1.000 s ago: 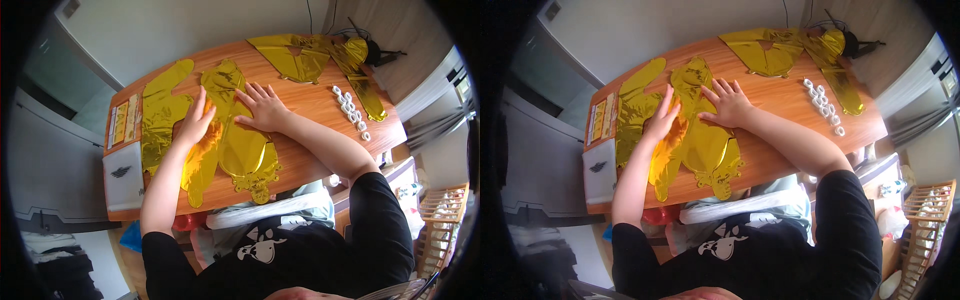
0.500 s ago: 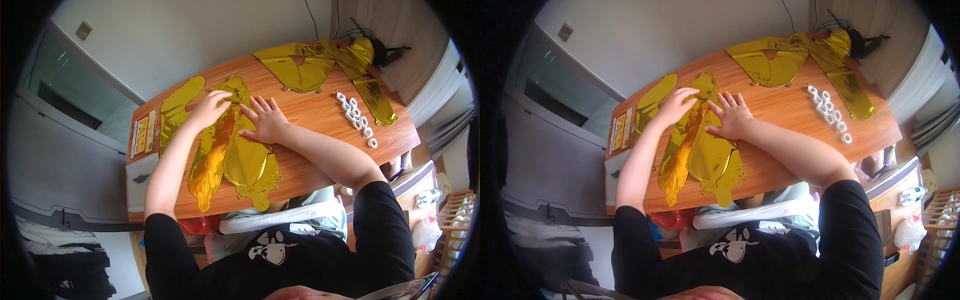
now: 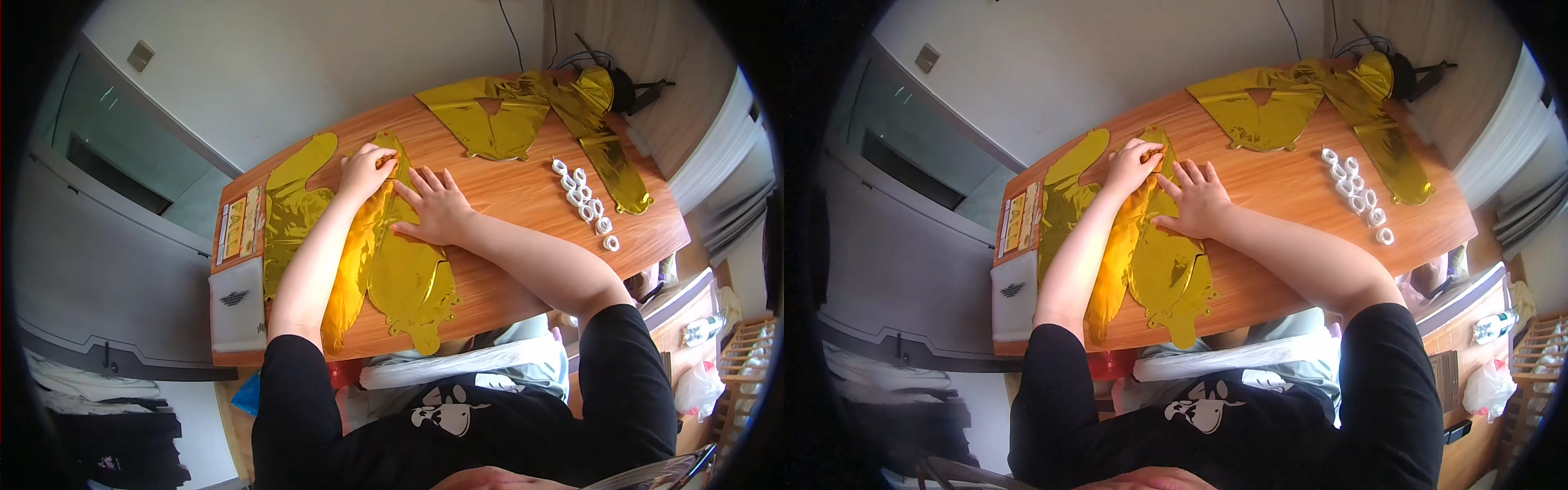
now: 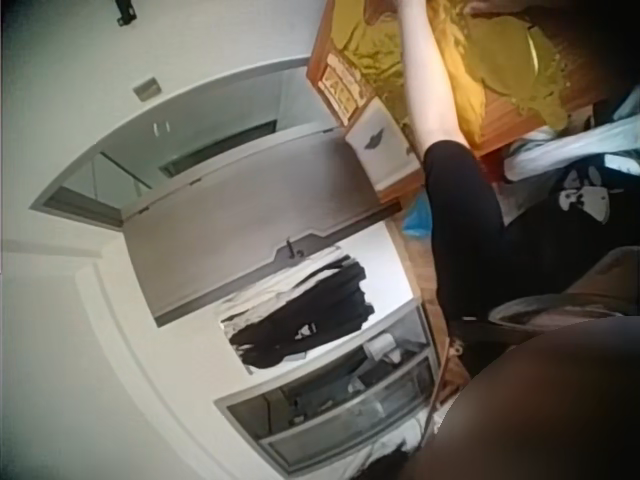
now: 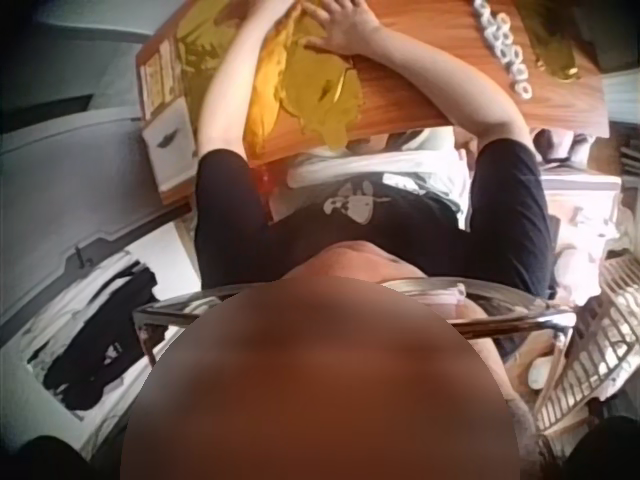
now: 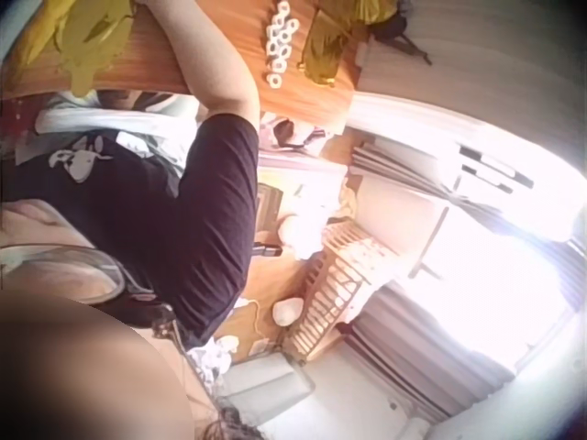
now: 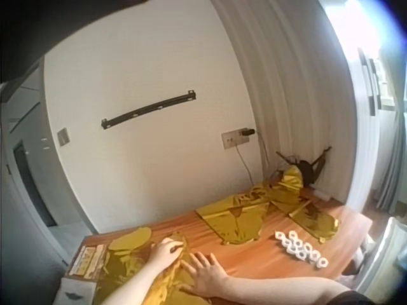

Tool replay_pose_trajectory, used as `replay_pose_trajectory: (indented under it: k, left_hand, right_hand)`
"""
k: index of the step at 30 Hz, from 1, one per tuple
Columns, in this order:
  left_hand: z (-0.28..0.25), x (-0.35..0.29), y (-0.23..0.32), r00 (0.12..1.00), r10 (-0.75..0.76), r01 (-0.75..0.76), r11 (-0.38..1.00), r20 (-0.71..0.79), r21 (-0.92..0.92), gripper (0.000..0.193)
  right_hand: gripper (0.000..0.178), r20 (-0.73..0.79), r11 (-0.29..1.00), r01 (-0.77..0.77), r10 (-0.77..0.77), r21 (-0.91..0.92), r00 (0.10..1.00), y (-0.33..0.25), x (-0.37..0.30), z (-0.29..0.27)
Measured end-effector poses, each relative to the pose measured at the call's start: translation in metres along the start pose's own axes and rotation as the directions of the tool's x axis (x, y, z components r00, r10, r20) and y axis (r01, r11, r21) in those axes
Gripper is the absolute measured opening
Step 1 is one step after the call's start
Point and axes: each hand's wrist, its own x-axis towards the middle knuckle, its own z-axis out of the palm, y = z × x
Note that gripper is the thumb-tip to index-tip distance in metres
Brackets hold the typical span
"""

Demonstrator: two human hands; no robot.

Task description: Folding deflated gold foil balloons at a table.

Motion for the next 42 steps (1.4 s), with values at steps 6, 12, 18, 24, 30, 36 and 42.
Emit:
replay_pose_trajectory:
  k: [6,12,18,24,30,36,42]
  left_hand:
    - [0.002,0.004,-0.002,1.000,0.007,-0.006,1.000,-0.008,0.016,0.027]
    - [-0.003,0.013,0.010,0.998,-0.036,0.034,0.998,0.049,0.044,0.027]
    - [-0.004,0.012,0.011,0.998,0.064,-0.065,0.997,0.015,0.043,0.026]
    - [-0.001,0.010,0.009,0.978,0.207,-0.204,0.975,-0.028,0.090,0.021]
    - [0.001,0.013,0.004,0.977,0.212,-0.211,0.965,0.011,0.155,0.024]
    - [-0.003,0.023,0.011,0.986,0.152,-0.161,0.974,0.070,0.157,0.033]
    - [0.001,0.014,0.002,0.982,0.184,-0.189,0.969,0.048,0.161,0.038]
  right_hand:
    - [0.097,-0.017,1.000,0.013,-0.013,-0.001,1.000,0.001,0.001,0.001]
    - [0.098,-0.019,1.000,0.013,-0.013,0.019,1.000,0.004,0.000,0.002]
    - [0.097,-0.006,1.000,0.014,-0.013,0.025,1.000,0.002,0.000,0.000]
    - [0.097,0.005,1.000,0.008,-0.008,0.022,1.000,0.000,-0.002,-0.001]
    - [0.097,-0.021,1.000,0.005,-0.004,0.013,1.000,0.000,-0.001,0.002]
    - [0.097,-0.023,1.000,-0.005,0.005,0.004,1.000,0.003,0.001,0.004]
    - [0.100,-0.031,1.000,0.008,-0.008,-0.015,0.999,0.000,0.003,0.004]
